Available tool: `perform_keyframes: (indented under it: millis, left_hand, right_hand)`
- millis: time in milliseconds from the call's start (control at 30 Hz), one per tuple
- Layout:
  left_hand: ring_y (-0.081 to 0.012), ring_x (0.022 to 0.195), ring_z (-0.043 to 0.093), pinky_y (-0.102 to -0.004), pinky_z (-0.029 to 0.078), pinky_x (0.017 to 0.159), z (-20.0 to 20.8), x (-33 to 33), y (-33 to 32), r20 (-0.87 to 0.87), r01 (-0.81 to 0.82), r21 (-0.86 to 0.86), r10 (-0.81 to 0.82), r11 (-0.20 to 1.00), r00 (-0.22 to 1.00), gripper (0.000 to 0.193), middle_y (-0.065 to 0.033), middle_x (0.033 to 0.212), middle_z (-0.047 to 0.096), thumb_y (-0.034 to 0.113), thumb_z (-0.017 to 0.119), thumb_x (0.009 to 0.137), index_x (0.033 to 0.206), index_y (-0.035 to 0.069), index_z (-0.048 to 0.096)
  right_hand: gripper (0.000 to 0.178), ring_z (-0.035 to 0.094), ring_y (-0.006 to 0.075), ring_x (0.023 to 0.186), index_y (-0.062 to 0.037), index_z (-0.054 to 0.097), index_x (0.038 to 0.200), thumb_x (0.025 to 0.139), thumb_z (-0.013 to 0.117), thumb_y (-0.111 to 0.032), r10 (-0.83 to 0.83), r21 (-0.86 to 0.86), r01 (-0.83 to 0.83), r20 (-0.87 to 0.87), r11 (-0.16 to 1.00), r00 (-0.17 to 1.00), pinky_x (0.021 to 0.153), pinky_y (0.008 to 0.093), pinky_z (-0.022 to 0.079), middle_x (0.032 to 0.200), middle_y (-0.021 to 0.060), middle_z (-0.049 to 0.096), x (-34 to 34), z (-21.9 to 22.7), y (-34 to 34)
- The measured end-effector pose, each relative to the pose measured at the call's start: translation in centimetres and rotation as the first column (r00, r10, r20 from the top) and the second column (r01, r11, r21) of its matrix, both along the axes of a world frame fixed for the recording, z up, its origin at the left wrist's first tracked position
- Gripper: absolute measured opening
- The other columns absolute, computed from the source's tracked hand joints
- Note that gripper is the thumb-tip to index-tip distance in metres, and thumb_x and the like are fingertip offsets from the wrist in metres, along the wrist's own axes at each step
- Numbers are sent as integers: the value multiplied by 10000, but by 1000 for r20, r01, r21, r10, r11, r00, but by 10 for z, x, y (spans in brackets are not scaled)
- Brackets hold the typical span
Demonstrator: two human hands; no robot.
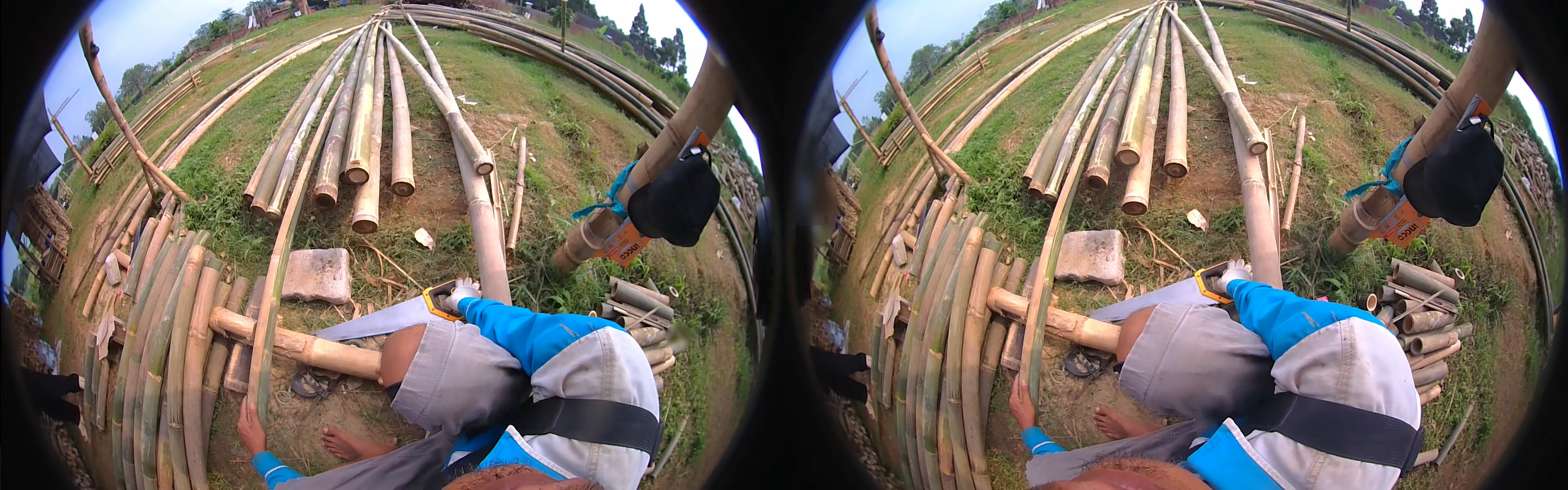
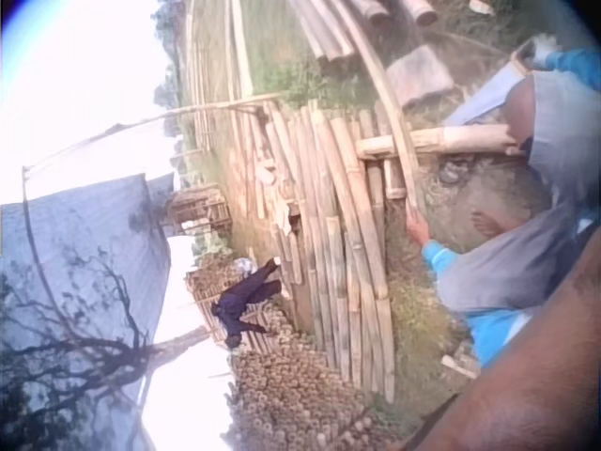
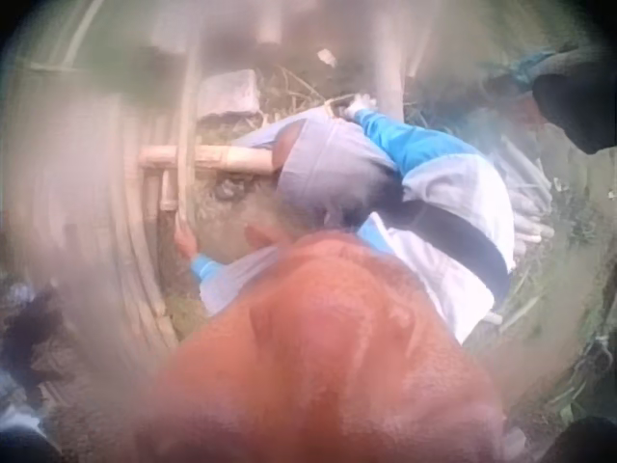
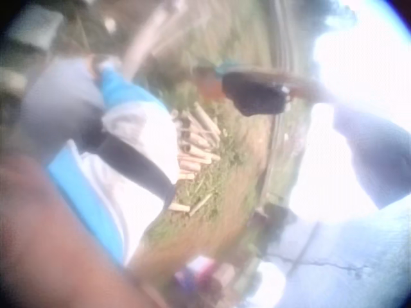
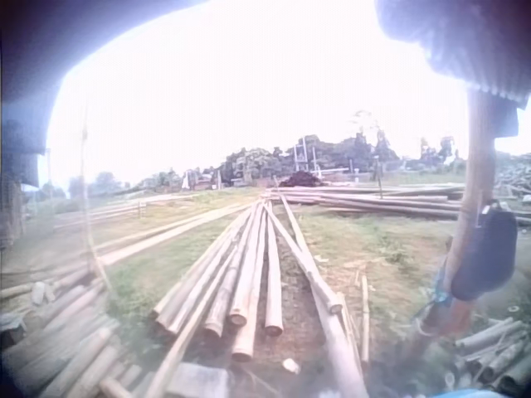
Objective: The person sits on the ground and uses a hand saw to cut long bamboo poles into shorter sections. They position each pole on a wooden support, saw through it, and then move the cut pieces aside.
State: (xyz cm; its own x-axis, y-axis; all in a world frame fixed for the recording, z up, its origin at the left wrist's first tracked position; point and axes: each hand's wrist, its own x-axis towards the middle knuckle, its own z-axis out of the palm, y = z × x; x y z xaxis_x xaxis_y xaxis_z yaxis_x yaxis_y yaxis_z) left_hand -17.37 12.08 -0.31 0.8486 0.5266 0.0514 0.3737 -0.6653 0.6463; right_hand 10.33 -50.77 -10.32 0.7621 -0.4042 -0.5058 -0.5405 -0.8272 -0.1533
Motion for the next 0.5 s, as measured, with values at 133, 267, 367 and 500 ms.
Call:
perform_keyframes:
  millis: [133,267,367,500]
  left_hand:
    - [-400,1278,672,-516,527,1055,-27,15,6,24,56,-177,-53,983,998,600,-215,1415,694,523,516,1112,1508,89,635]
    - [-404,1265,683,-473,516,1077,-11,23,16,49,49,-193,-40,980,998,592,-230,1348,728,561,572,1077,1457,120,682]
    - [-363,1281,682,-438,493,1121,-20,3,52,35,53,-202,-47,978,998,578,-188,1382,727,592,631,1036,1436,182,712]
    - [-272,1257,663,-406,477,1115,-24,-15,65,-51,52,-325,-72,944,996,597,-124,1380,733,572,710,1001,1467,199,698]
  right_hand:
    - [796,398,394,1548,-139,396,1651,984,629,-506,55,-68,-55,-2,996,998,1262,510,373,1713,163,380,8,-11,-24]
    - [761,422,357,1411,-118,402,1620,975,642,-442,56,-109,-36,181,993,982,1152,475,388,1616,149,397,-12,-2,-69]
    - [735,440,329,1309,-102,406,1598,969,653,-393,19,-4,-19,419,1000,908,1069,449,399,1543,138,410,-26,49,-96]
    - [703,464,292,1172,-81,412,1567,961,666,-329,-95,225,-85,682,971,725,959,414,414,1446,124,427,-42,127,-149]
